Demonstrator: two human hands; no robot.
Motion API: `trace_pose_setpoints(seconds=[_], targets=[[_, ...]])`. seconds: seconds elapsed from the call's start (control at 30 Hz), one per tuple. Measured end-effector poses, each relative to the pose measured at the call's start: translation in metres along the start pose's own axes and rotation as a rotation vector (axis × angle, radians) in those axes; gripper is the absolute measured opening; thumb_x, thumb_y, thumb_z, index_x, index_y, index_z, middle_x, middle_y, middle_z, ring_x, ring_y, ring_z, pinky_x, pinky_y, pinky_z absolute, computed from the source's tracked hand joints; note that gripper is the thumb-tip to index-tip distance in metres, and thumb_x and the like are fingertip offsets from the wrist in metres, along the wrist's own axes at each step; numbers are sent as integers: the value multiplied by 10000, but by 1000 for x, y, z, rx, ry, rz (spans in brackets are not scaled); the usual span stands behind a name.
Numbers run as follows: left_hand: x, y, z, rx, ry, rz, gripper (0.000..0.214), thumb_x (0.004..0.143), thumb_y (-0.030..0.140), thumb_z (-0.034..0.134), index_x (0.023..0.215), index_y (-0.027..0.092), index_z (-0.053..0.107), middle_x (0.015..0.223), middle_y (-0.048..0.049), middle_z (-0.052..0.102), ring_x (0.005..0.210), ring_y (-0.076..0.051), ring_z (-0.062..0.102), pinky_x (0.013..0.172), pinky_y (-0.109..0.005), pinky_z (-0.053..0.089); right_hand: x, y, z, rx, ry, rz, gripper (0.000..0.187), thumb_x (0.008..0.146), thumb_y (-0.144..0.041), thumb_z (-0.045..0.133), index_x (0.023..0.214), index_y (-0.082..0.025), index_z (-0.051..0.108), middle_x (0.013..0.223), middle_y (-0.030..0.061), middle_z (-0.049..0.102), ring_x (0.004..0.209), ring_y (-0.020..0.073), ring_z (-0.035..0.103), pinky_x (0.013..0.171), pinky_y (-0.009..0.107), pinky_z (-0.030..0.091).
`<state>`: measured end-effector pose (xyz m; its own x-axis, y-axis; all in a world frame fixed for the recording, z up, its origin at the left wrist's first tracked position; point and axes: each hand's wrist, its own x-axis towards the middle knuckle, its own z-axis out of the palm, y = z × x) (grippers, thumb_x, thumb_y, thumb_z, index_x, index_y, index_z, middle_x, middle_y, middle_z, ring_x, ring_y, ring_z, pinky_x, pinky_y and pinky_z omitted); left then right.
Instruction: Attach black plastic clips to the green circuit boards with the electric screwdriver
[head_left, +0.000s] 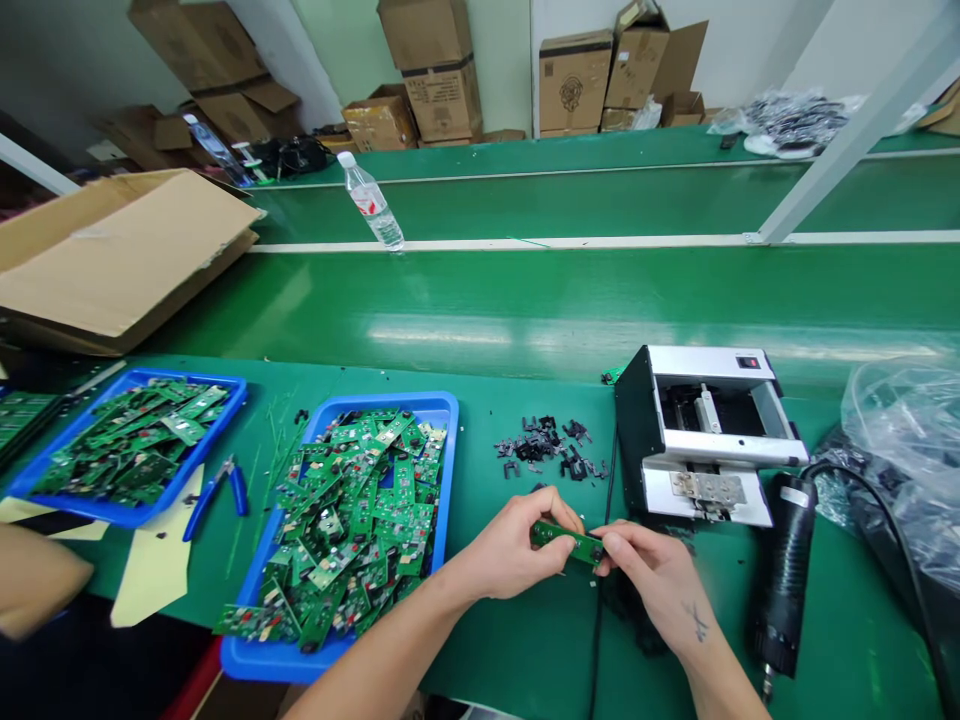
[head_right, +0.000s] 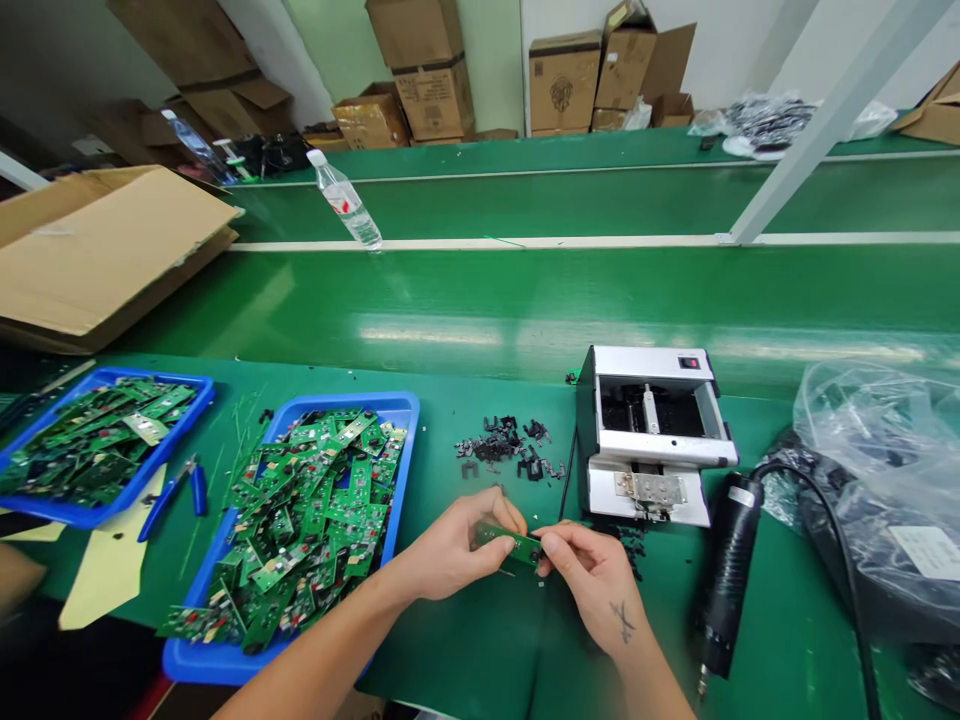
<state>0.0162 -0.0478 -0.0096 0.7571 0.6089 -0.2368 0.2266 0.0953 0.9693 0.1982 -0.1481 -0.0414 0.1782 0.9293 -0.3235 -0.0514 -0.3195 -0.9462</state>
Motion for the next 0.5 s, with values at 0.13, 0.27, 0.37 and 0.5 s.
trace_pose_setpoints(seconds=[0.13,0.27,0.37,0.5], targets=[[-1,1,1,54,-15,-27,90,861,201,563,937,170,600,1006,-61,675,900,-171,625,781,-262,497,-1,-2,-2,-3,-10,-12,388,859,-530,615,862,-178,776,654,41,681,633,188,653,642,292,534],[-1,6,3,89,-21,-52,169,868,215,553,1010,173,634,1019,-59,673,937,-177,616,767,-246,486,0,-4,-2,-33,-10,-41,417,871,-549,581,841,-174,759,660,36,662,623,183,642,627,294,533],[-1,11,6,99,-29,-51,222,854,171,533,1034,175,664,1010,-46,690,934,-173,611,812,-254,471,-4,-9,-3,-93,-2,-70,398,890,-532,559,870,-191,764,669,33,663,621,180,635,615,286,524],[9,20,9,96,-17,-141,216,846,224,549,993,163,694,888,-31,681,755,-145,574,677,-236,447,-22,-19,-21,-250,130,-127,320,880,-491,591,1002,-247,758,886,66,733,815,229,674,732,307,531]])
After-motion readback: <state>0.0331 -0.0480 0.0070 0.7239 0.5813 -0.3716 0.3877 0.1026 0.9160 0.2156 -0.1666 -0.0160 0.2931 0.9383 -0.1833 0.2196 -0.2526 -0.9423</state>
